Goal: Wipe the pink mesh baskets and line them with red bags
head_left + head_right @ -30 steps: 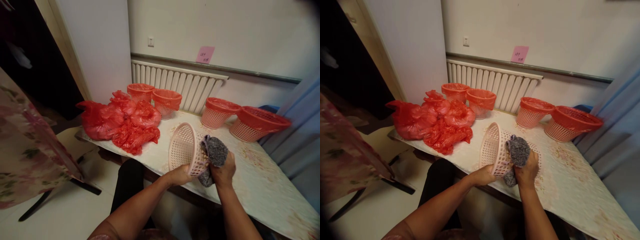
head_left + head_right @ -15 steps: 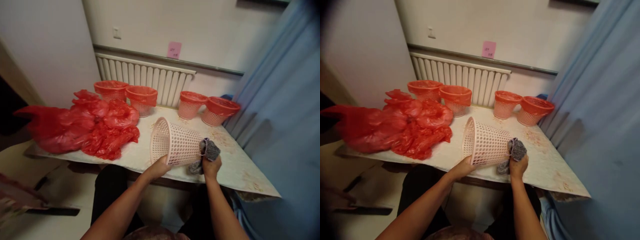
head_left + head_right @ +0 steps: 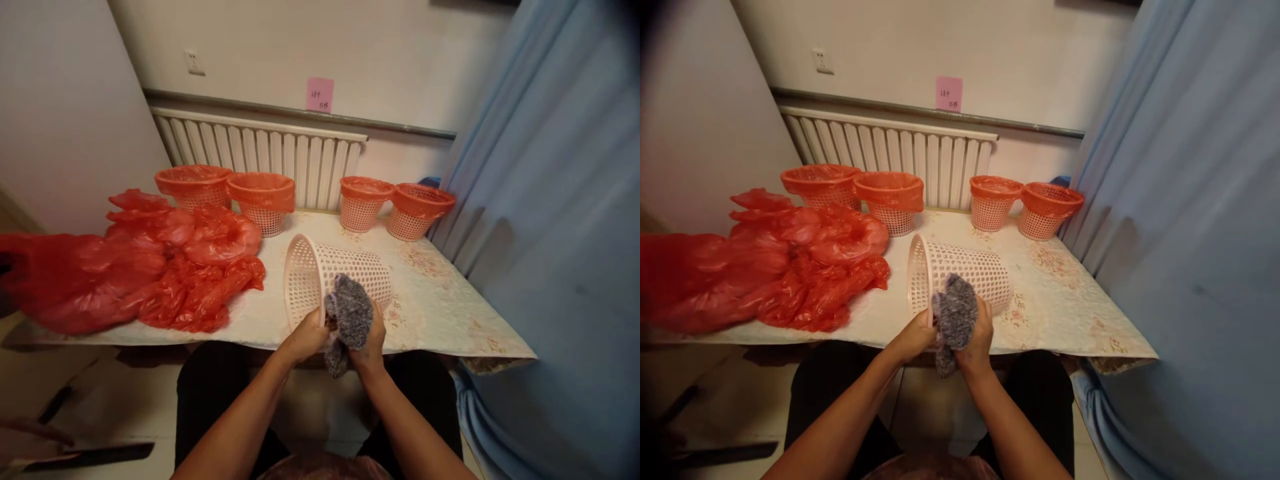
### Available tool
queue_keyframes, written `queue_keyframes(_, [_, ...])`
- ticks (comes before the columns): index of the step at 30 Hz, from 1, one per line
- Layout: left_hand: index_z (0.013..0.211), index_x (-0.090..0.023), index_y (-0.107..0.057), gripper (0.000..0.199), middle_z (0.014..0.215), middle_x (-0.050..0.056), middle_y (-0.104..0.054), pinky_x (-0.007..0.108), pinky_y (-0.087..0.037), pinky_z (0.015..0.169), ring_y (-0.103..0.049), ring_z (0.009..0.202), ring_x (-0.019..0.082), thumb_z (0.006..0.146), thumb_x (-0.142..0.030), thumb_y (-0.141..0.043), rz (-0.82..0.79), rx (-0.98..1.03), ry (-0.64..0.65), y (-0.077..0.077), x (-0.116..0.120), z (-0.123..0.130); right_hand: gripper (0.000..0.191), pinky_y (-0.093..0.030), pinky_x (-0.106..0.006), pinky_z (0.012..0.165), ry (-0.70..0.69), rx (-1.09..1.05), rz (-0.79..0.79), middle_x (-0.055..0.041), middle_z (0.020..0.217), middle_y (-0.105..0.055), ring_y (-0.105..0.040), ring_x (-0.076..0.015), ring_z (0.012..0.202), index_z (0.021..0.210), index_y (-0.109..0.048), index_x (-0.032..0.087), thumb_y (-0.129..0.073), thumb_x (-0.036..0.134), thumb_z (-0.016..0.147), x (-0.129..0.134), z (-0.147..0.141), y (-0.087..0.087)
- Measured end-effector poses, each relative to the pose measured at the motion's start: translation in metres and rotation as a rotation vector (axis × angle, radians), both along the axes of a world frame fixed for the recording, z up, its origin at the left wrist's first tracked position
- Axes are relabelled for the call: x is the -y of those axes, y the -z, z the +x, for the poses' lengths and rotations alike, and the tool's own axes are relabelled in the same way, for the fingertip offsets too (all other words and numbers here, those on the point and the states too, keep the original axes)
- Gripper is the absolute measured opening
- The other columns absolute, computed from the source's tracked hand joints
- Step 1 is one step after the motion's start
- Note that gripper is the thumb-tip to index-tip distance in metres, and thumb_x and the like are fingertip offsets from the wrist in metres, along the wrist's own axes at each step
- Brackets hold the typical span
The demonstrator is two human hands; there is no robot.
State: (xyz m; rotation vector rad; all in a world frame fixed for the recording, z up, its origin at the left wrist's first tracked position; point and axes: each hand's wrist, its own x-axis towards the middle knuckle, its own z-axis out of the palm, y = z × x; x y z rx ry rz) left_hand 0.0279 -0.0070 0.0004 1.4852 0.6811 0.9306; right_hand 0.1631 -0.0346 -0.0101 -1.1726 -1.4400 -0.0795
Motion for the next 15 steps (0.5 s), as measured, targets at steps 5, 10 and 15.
queue_keyframes(5, [0.098,-0.014,-0.068,0.031,0.096,0.004,-0.072,0.039,-0.043,0.099,-0.060,0.101,0.023,0.070,-0.010,-0.054,0.073,-0.101,0.001,0.014,0.006,-0.008,0.016,-0.046,-0.040,0.083,-0.068,0.187,0.037,-0.0082,0.097,-0.061,-0.052,-0.0232,0.092,0.095,-0.062,0.021,-0.049,0.024,0.087,-0.009,-0.017,-0.032])
queue_keyframes(10, [0.118,-0.014,-0.061,0.055,0.115,0.004,-0.068,0.039,-0.035,0.109,-0.057,0.113,0.022,0.067,-0.004,-0.044,0.092,-0.164,0.011,0.021,0.008,-0.015,0.022,-0.043,-0.037,0.085,-0.057,0.258,0.003,-0.0075,0.098,-0.061,-0.051,-0.0229,0.095,0.103,-0.061,0.020,-0.049,0.022,0.085,-0.033,0.001,-0.045])
queue_keyframes(15, [0.121,-0.014,-0.061,0.060,0.124,0.005,-0.064,0.042,-0.030,0.113,-0.054,0.120,0.023,0.065,-0.004,-0.042,0.119,-0.213,0.037,0.027,0.009,-0.018,0.020,-0.040,-0.033,0.080,0.126,0.279,-0.105,-0.0075,0.092,-0.061,-0.048,-0.0222,0.091,0.099,-0.061,0.017,-0.050,0.027,0.085,-0.064,0.040,-0.039])
